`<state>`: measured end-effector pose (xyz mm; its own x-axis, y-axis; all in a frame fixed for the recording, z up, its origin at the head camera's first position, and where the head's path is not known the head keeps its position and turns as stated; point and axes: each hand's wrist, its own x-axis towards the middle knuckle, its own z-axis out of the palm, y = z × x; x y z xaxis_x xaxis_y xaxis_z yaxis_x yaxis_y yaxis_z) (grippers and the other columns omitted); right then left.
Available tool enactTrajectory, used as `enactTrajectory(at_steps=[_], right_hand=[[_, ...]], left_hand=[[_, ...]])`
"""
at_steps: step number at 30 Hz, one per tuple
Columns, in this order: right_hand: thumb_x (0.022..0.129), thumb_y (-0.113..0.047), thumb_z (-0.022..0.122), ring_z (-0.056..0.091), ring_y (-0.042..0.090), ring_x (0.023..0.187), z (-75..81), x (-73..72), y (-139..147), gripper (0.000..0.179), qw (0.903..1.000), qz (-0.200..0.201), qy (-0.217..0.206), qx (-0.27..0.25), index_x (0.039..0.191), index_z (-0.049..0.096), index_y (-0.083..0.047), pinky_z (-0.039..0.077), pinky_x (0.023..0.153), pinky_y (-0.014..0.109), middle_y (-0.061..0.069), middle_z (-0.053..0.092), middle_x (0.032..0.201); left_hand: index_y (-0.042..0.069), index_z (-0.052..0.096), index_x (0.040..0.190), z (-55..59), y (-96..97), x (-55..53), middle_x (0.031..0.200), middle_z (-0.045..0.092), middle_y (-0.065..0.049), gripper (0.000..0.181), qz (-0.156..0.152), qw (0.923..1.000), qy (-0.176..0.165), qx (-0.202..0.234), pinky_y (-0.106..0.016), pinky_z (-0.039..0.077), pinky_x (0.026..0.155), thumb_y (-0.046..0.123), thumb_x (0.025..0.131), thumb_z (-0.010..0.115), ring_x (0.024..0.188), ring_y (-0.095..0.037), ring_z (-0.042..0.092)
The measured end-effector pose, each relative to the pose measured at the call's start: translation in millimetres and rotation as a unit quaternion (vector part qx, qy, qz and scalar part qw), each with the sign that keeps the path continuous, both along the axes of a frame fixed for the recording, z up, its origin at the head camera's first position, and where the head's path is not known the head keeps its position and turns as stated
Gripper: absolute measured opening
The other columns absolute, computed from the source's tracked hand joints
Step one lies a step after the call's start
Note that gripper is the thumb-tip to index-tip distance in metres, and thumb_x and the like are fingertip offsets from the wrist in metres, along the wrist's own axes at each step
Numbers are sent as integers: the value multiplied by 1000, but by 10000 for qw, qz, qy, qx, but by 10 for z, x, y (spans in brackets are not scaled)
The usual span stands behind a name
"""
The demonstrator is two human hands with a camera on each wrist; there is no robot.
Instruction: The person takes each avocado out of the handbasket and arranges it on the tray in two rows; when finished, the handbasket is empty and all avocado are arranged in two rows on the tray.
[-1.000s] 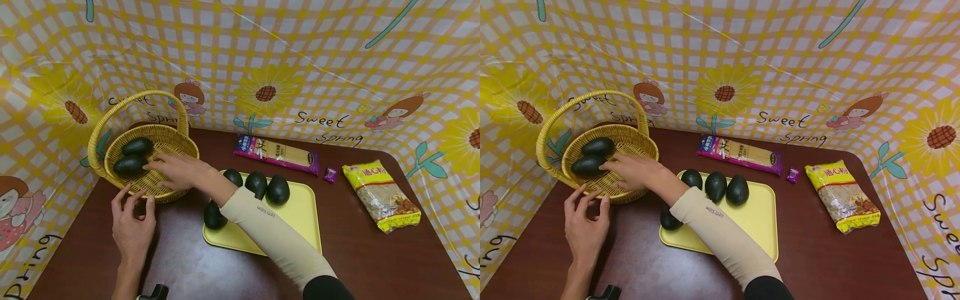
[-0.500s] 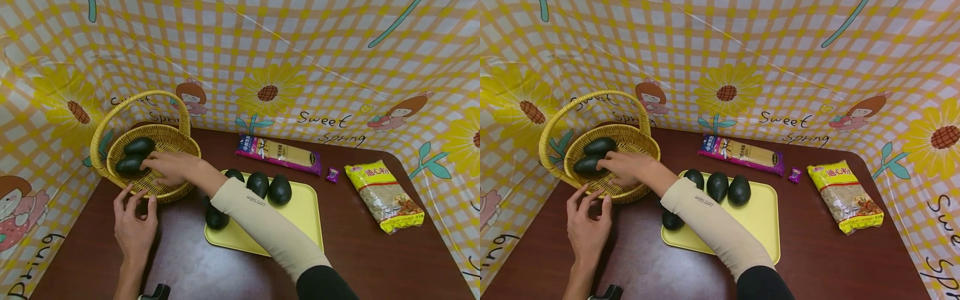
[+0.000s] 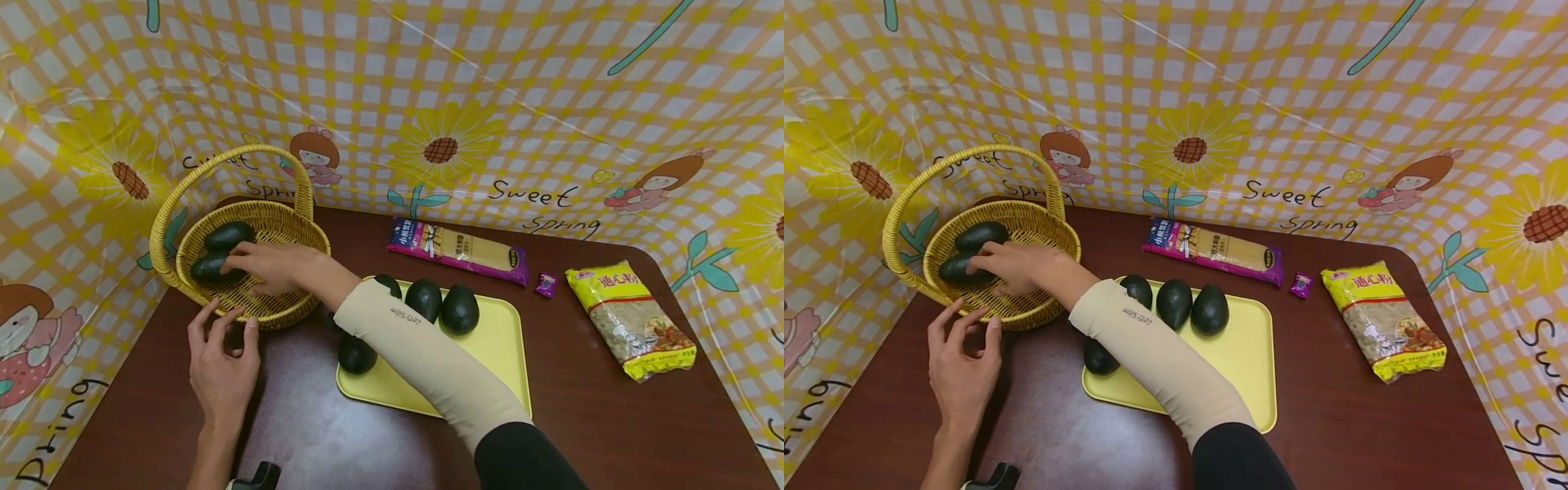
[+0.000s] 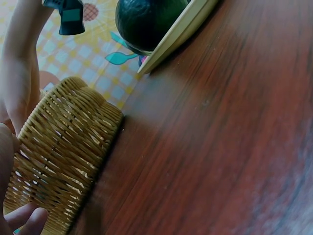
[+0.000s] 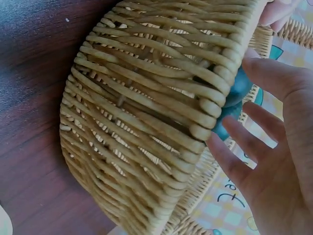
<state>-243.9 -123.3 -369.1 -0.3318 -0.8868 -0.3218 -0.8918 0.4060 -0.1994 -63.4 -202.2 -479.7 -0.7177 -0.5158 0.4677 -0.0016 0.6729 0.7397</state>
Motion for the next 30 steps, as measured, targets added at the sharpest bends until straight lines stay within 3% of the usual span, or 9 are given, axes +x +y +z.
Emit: enactTrajectory(at_steps=[8,14,24,30], right_hand=[[113,-36,57,32,21,160,65,18,-169,59,9987,157,298,386,168,36,-37,33,127,38,0,15,180],[113,-38,57,19,21,165,114,-25,-295,62,9973,55,189,708,169,32,-43,29,130,42,-5,7,182],[113,-40,55,11,17,167,102,-79,-393,64,9937,-69,68,1116,169,27,-49,26,131,47,-13,1,181],[113,-40,55,12,17,166,68,-78,-429,63,9935,-91,174,1125,168,27,-51,33,127,44,-11,1,181]], left_hand=[[8,79,125,-12,-15,10,157,55,-8,27,-6,10000,18,0,-1,41,63,24,103,76,70,-24,69],[9,79,125,-13,-16,7,157,55,-7,28,0,10000,-3,65,-1,40,64,25,103,76,73,-25,70],[9,78,126,-13,-4,1,157,54,-7,28,-6,10000,-30,54,-3,42,63,24,103,75,70,-24,69],[9,78,126,-15,-16,-5,158,54,-7,28,-39,10000,8,91,-2,41,64,25,104,75,76,-26,71]])
